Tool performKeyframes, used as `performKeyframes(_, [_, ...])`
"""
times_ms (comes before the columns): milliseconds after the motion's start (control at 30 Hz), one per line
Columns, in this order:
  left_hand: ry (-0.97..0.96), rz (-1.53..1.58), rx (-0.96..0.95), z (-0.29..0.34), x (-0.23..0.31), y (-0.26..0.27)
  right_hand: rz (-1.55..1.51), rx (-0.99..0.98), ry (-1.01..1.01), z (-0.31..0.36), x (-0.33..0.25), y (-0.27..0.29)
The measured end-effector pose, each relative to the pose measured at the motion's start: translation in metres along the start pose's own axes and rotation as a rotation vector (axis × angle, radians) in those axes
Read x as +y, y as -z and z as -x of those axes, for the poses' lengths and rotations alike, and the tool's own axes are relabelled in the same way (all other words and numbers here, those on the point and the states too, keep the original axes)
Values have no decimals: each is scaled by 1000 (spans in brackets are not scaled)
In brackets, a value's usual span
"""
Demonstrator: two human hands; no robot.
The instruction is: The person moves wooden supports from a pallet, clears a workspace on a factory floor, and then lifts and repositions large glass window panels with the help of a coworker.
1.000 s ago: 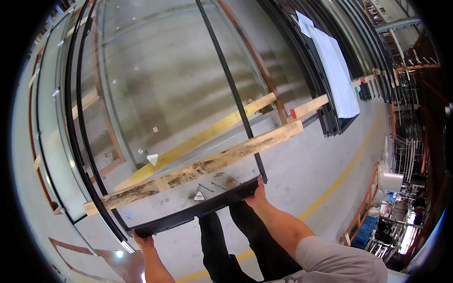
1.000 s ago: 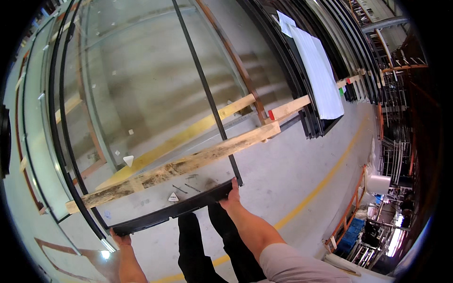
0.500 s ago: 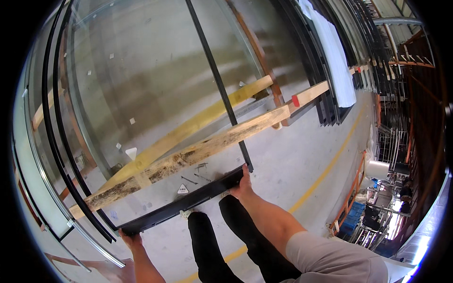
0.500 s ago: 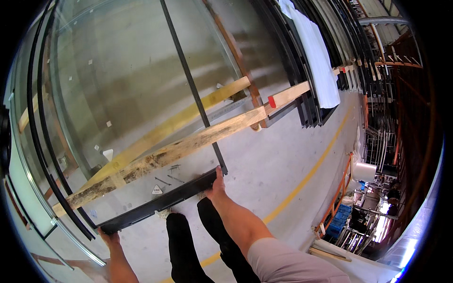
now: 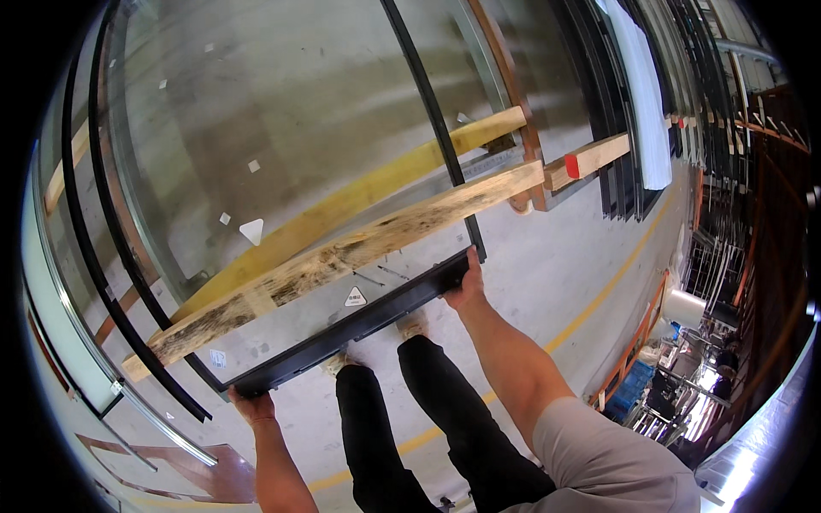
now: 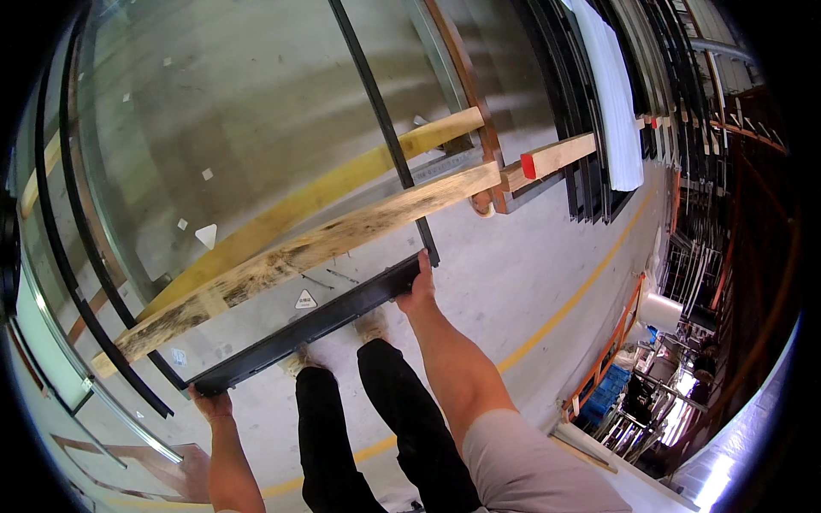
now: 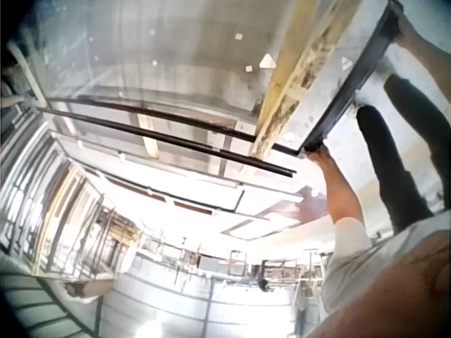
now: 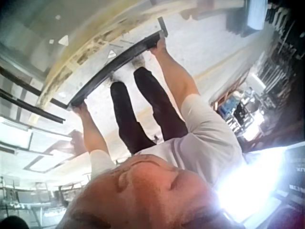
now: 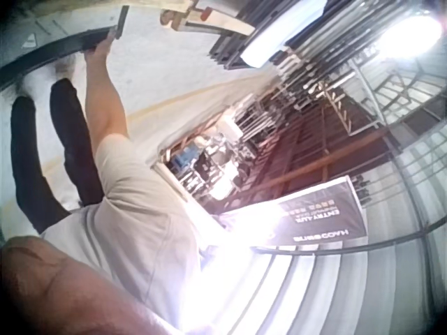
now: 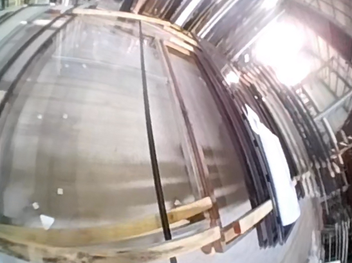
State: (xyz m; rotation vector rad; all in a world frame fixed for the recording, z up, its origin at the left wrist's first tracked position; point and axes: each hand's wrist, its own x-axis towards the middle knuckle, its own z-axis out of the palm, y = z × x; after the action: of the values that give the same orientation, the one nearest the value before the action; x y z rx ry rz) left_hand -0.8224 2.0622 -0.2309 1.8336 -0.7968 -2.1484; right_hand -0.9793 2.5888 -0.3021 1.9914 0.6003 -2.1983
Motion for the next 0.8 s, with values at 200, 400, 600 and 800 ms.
performKeyframes(200, [19,-40,-55,11,0,-11,38,45,24,-5,-5,7])
performKeyframes(400, [197,-142,162,30,6,15,864,329,-177,33,-46,22])
performKeyframes(600, [448,299,83,64,-83,17,1925,-406,1312,94,-47,-61])
performKeyframes(800, [335,-189,-384,118,-188,-85,2201,-857,1686,19,-68,-154])
